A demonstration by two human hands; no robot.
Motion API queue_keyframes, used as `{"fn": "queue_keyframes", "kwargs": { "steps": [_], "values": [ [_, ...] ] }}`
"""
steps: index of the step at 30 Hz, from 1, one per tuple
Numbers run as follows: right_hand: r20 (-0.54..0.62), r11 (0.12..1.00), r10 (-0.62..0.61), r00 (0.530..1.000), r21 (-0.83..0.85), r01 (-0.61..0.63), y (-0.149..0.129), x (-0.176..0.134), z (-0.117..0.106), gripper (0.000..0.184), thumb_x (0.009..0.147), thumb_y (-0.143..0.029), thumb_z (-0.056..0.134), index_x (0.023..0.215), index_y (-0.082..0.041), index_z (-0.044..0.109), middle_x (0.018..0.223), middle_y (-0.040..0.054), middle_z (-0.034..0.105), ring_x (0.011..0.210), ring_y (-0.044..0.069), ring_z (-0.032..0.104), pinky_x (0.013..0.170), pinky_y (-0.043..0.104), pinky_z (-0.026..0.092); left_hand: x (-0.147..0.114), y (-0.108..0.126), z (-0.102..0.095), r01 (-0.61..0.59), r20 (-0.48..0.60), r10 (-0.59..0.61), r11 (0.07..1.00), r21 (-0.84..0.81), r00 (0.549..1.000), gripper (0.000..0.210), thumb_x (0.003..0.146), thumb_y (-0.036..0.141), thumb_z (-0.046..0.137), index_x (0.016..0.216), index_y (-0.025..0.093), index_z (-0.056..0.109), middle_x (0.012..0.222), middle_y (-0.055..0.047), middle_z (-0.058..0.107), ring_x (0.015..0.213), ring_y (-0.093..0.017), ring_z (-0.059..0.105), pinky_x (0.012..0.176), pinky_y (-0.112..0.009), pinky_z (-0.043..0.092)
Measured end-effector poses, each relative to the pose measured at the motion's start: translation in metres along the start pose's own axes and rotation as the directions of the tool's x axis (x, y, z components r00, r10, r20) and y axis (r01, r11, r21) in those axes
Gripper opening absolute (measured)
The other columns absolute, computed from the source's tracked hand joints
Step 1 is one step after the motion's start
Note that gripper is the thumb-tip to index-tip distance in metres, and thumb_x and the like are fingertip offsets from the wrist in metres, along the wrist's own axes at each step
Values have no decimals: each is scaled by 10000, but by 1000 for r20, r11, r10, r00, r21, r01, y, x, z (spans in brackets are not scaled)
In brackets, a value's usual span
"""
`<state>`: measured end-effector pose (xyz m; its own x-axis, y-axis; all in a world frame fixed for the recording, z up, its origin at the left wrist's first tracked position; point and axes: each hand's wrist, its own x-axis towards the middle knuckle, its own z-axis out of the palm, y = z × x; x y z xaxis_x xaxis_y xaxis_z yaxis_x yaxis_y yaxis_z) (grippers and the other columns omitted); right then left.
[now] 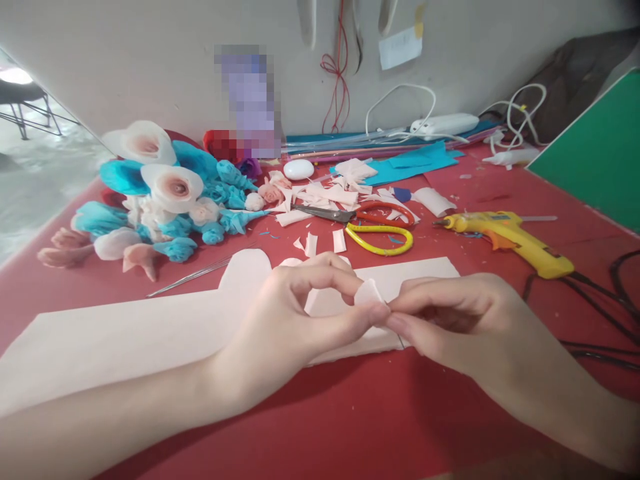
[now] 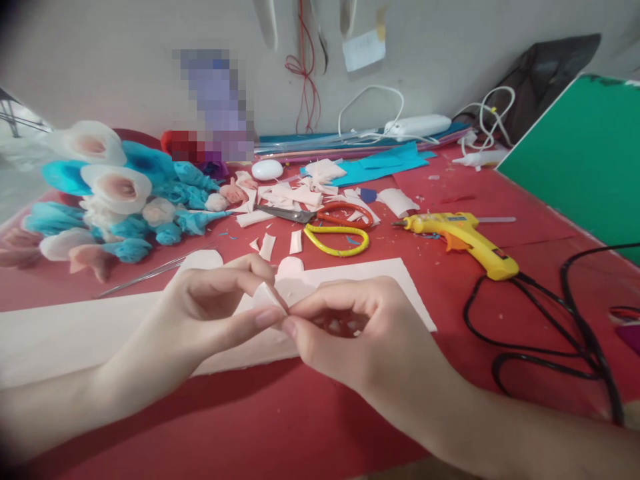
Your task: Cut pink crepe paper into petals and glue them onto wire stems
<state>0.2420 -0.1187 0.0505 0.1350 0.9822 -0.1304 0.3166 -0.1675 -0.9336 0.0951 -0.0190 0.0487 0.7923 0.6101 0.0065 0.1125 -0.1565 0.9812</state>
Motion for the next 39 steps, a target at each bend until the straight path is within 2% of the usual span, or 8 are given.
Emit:
{"fn": "queue_keyframes", "kwargs": {
  "steps": [8,15,21,31,39],
  "values": [
    [-16,1000,3,1000,9,-3,3,2,0,167,749,-308,598,634,-216,677,552,-4,537,502,102,447,414,209,340,-1,0,0,-5,-17,5,1000,12,1000,111,757,214,639,651,184,648,704,24,559,716,-106,505,704,-227,402],
    [-28,1000,-6,1000,29,7,3,3,2,135,751,-315,609,692,-228,694,604,1,583,529,103,478,419,195,367,-1,1,0,-1,-10,1,1000,22,1000,134,790,207,601,666,181,644,718,21,555,721,-105,504,718,-232,399],
    [-17,989,-10,1000,146,13,1,4,3,125,749,-240,604,666,-208,691,616,-6,612,560,93,519,473,167,413,-2,-1,0,15,7,-15,1000,-6,1000,133,788,194,595,664,191,640,718,26,571,727,-109,506,719,-233,395],
    [-48,977,47,998,209,-36,-2,4,4,139,728,-236,627,598,-195,655,539,-31,539,509,67,425,435,167,332,-3,0,-1,37,25,-36,999,-39,999,148,816,249,575,695,207,649,724,40,537,711,-92,498,713,-219,387],
    [-20,971,40,999,238,-34,-2,3,4,128,736,-193,621,612,-210,648,583,-49,604,533,53,470,467,137,371,-2,0,0,18,3,-18,1000,-21,1000,134,774,245,634,653,189,626,713,43,554,738,-92,496,722,-209,393]
  ]
}}
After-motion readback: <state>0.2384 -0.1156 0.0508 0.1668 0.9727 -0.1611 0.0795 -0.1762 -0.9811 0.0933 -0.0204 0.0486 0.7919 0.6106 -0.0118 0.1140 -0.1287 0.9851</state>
